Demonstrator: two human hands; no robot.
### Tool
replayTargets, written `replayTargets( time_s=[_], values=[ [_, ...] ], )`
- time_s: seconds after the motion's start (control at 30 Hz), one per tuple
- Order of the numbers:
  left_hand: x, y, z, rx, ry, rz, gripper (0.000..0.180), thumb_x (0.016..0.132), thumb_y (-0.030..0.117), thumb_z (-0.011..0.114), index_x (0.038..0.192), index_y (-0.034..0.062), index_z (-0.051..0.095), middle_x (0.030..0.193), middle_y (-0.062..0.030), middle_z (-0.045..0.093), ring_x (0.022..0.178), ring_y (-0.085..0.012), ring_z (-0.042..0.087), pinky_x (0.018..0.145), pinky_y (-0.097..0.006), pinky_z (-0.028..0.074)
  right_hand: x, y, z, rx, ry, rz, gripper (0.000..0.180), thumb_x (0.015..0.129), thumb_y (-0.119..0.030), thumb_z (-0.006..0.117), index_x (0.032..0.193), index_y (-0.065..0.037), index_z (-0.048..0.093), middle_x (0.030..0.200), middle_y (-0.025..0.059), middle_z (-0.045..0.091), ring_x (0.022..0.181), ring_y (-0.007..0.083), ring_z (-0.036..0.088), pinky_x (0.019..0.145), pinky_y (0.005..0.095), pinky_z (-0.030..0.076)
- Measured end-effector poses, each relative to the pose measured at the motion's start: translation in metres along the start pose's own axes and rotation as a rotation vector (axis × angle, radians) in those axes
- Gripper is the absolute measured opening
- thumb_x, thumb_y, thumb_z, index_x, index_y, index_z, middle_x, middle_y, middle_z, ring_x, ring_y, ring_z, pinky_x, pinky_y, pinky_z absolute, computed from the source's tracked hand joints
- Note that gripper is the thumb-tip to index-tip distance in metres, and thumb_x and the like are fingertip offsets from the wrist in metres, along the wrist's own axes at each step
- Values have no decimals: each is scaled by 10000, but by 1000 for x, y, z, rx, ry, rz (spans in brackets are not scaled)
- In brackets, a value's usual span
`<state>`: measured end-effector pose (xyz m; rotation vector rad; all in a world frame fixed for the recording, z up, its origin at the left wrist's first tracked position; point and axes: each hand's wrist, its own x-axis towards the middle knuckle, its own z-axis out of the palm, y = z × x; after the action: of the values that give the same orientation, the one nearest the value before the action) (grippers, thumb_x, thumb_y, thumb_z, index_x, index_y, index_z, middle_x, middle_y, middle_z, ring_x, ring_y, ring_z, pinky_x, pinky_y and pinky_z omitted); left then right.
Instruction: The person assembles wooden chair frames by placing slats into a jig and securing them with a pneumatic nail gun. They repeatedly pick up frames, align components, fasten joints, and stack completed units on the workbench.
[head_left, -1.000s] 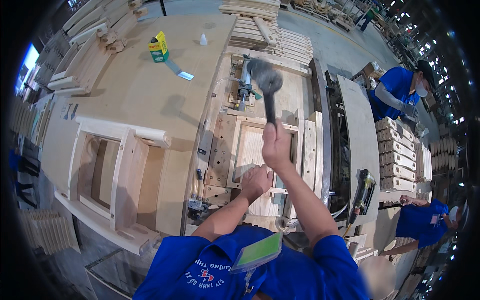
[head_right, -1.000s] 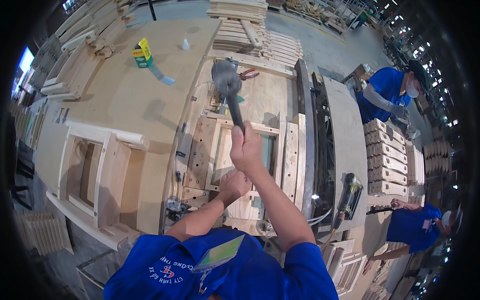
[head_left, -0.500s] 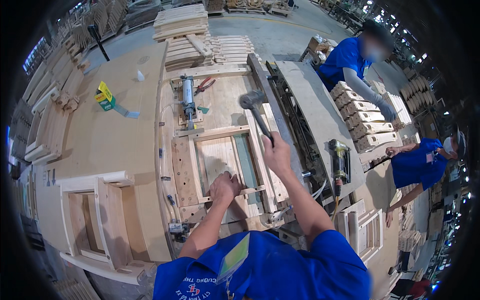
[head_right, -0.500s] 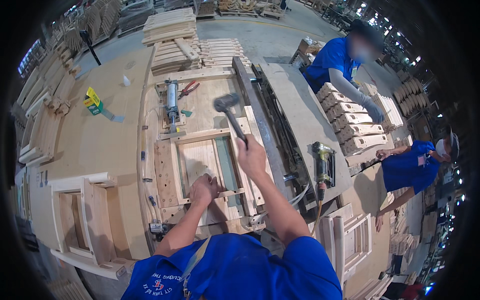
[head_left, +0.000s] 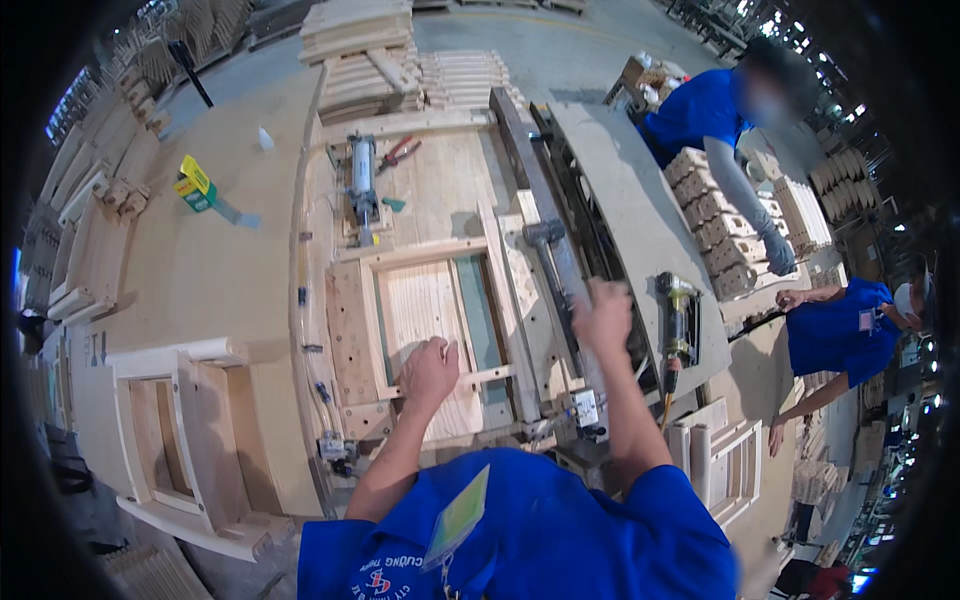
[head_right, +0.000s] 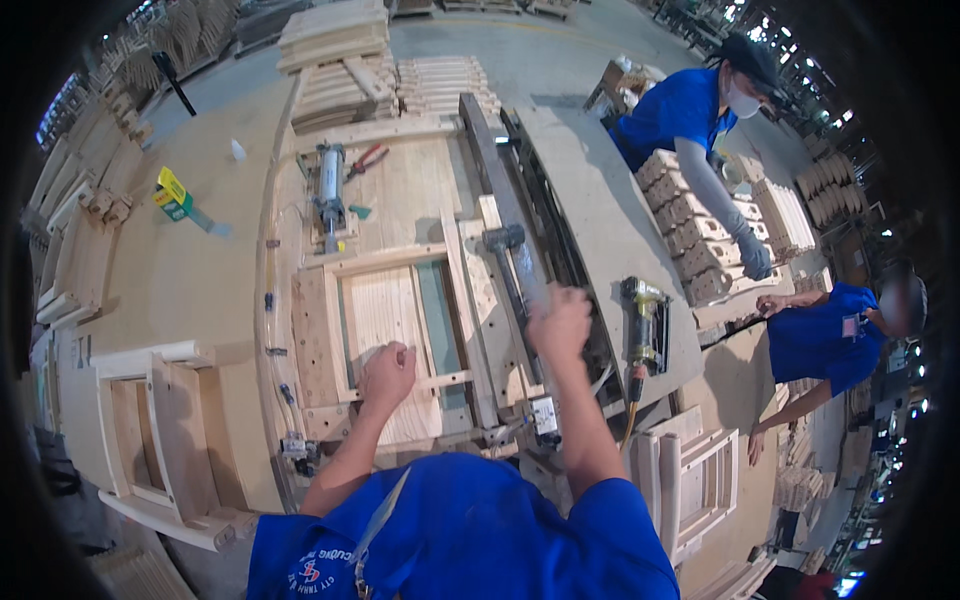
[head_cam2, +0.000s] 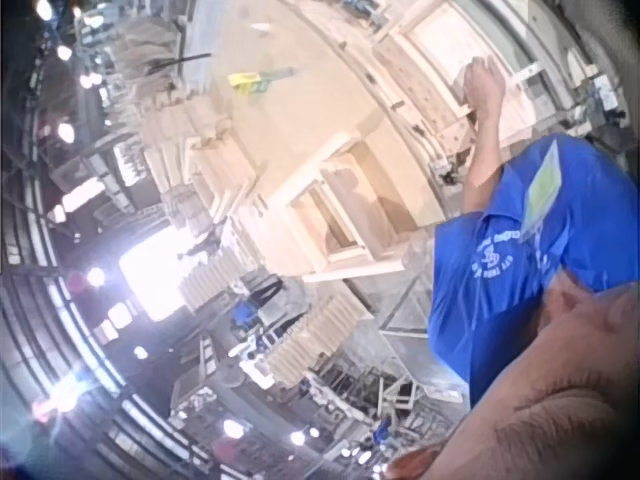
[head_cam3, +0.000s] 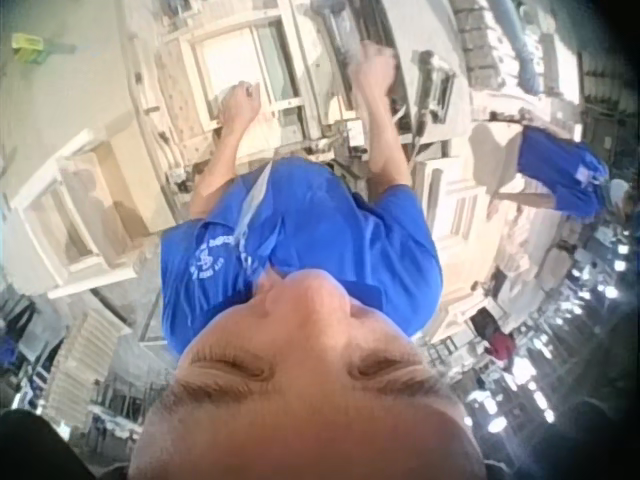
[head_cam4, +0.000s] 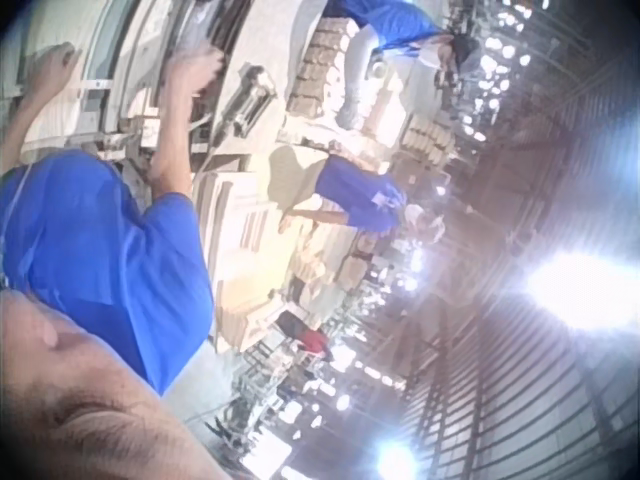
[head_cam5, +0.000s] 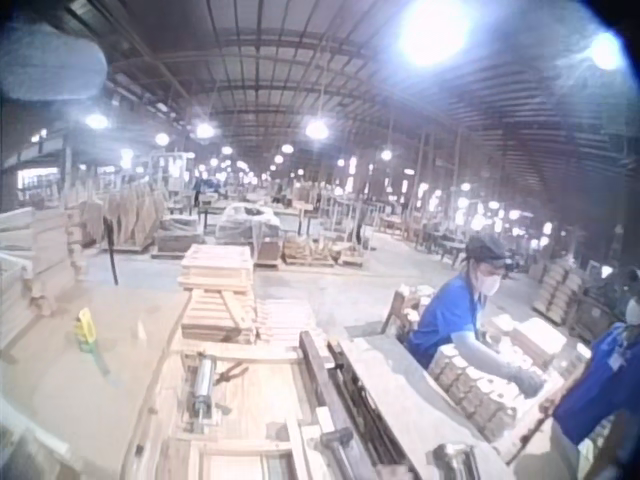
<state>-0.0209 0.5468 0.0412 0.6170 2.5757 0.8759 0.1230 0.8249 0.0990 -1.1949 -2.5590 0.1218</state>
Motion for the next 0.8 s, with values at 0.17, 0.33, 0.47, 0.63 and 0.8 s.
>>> replayTargets(
  time_s=[0.17, 0.33, 0.47, 0.63, 0.8],
  values=[
    [-4, 0, -1, -44, -46, 62, 271, 1025, 333, 646, 1021, 82, 748, 964, -156, 732, 973, -369, 705, 845, -482, 546, 12, 109, -45, -295, 96, 374, 637, 885, -295, 784, 1405, -8, 556, 1239, 291, 618, 1132, 479, 615, 937, 572, 515],
    [-2, 1, 17, -83, -184, 353, 261, 1024, 297, 621, 1002, 85, 771, 970, -135, 719, 987, -361, 674, 894, -484, 536, 26, 150, -42, -202, 17, 426, 708, 895, -258, 791, 1490, -17, 490, 1206, 313, 684, 1158, 489, 671, 984, 558, 540],
    [-7, 28, 34, -104, -322, 470, 283, 1049, 268, 568, 1002, 78, 772, 1030, -157, 691, 1053, -369, 645, 958, -491, 504, 31, 158, -50, -147, -57, 406, 601, 919, -229, 741, 1433, 13, 545, 1198, 312, 700, 1085, 451, 701, 955, 520, 552],
    [12, 27, 49, -7, -468, 538, 343, 1068, 270, 517, 975, 50, 763, 970, -202, 659, 1036, -391, 619, 971, -511, 480, 2, 151, -104, 457, -156, 500, 420, 953, -294, 726, 1213, 30, 666, 963, 151, 734, 855, 254, 713, 791, 411, 572],
    [6, 23, 33, 12, -407, 394, 343, 1074, 247, 511, 999, 23, 761, 1006, -213, 676, 1025, -403, 638, 986, -508, 483, -48, 66, -171, 802, -376, 457, 270, 1016, -289, 685, 1091, -31, 653, 755, 34, 642, 611, 131, 611, 598, 298, 511]
  ],
)
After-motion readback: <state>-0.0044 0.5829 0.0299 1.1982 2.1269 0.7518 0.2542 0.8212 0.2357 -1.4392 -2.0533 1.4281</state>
